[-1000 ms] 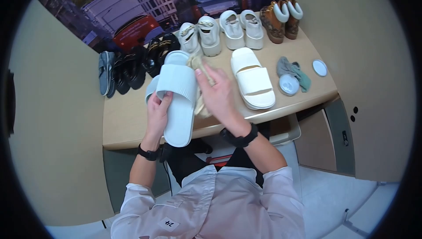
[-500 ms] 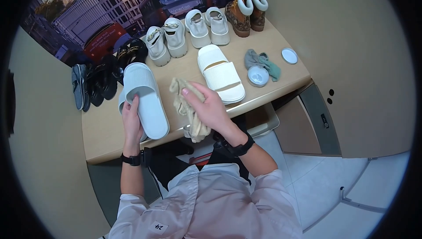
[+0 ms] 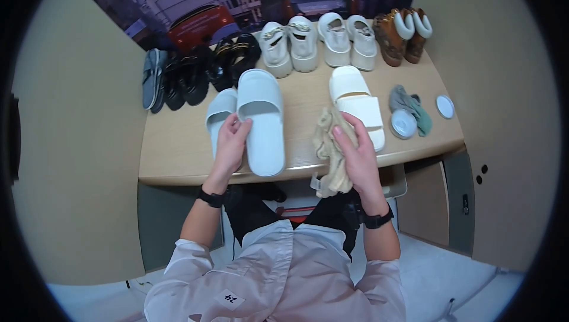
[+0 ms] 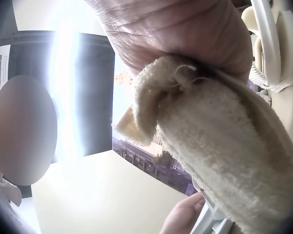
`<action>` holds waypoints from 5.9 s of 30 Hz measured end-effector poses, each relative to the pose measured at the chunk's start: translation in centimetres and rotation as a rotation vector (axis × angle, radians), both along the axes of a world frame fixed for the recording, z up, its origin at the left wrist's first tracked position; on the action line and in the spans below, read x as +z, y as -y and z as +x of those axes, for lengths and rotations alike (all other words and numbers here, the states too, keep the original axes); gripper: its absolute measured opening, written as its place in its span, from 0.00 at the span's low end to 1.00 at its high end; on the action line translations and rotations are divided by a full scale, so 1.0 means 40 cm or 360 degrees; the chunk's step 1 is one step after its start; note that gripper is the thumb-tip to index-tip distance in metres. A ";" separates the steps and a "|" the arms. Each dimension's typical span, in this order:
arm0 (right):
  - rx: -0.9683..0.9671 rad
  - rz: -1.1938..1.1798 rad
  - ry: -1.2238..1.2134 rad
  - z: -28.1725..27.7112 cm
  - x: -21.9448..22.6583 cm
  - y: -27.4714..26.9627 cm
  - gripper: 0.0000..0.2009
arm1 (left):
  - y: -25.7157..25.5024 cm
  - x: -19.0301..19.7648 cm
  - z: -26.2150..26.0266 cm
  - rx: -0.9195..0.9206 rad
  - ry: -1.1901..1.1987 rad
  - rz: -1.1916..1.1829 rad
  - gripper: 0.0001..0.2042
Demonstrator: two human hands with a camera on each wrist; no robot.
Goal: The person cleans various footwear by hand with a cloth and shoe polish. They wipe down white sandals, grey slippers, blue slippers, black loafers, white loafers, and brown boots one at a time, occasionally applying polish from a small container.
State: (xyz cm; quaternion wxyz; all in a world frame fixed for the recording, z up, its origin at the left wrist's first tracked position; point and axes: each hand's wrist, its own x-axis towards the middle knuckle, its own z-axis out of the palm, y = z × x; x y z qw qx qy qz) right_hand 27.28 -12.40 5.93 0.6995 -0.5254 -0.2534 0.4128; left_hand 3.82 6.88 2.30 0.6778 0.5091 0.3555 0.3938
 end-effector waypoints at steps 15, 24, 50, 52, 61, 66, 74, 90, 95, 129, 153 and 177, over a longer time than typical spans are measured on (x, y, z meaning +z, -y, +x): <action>0.0038 -0.0084 0.0232 -0.045 -0.045 -0.026 0.26 | 0.016 0.031 -0.018 0.0057 -0.1514 0.1106 0.35; 0.0169 -0.0274 0.0901 -0.066 -0.064 -0.016 0.39 | 0.031 0.043 -0.013 0.0015 -0.1539 0.0946 0.20; 0.0163 -0.0245 0.0455 -0.035 -0.046 0.021 0.33 | -0.030 -0.022 -0.204 0.0298 -0.1042 0.0808 0.17; 0.0077 -0.0249 0.0522 -0.012 -0.016 0.036 0.31 | -0.035 -0.038 -0.208 0.0325 -0.0974 0.0788 0.16; 0.0009 -0.0225 0.0550 -0.066 -0.029 0.023 0.30 | -0.069 -0.020 -0.290 0.0661 -0.1113 0.0924 0.18; -0.0167 -0.0180 0.1083 -0.089 -0.007 -0.088 0.34 | -0.064 -0.032 -0.299 0.0543 -0.1416 0.0796 0.27; -0.0074 -0.0485 0.2422 -0.097 -0.073 -0.159 0.38 | -0.093 -0.002 -0.293 0.0324 -0.1484 0.0586 0.36; 0.1021 -0.0308 0.2370 -0.084 0.034 -0.455 0.43 | -0.296 0.053 -0.236 -0.0386 -0.1324 0.1294 0.39; 0.1253 -0.0488 0.2282 -0.094 0.041 -0.504 0.44 | -0.307 0.101 -0.221 -0.0570 -0.1563 0.1152 0.40; 0.0465 -0.0686 0.2217 -0.179 0.018 -0.416 0.45 | -0.125 0.036 -0.397 -0.0327 -0.1416 0.1192 0.64; 0.0052 -0.0258 0.2736 -0.274 0.008 -0.398 0.35 | -0.227 -0.034 -0.454 0.0051 -0.1408 0.0725 0.41; 0.0173 -0.0999 0.2735 -0.090 -0.026 -0.121 0.44 | -0.253 0.013 -0.467 0.0067 -0.0052 -0.0029 0.21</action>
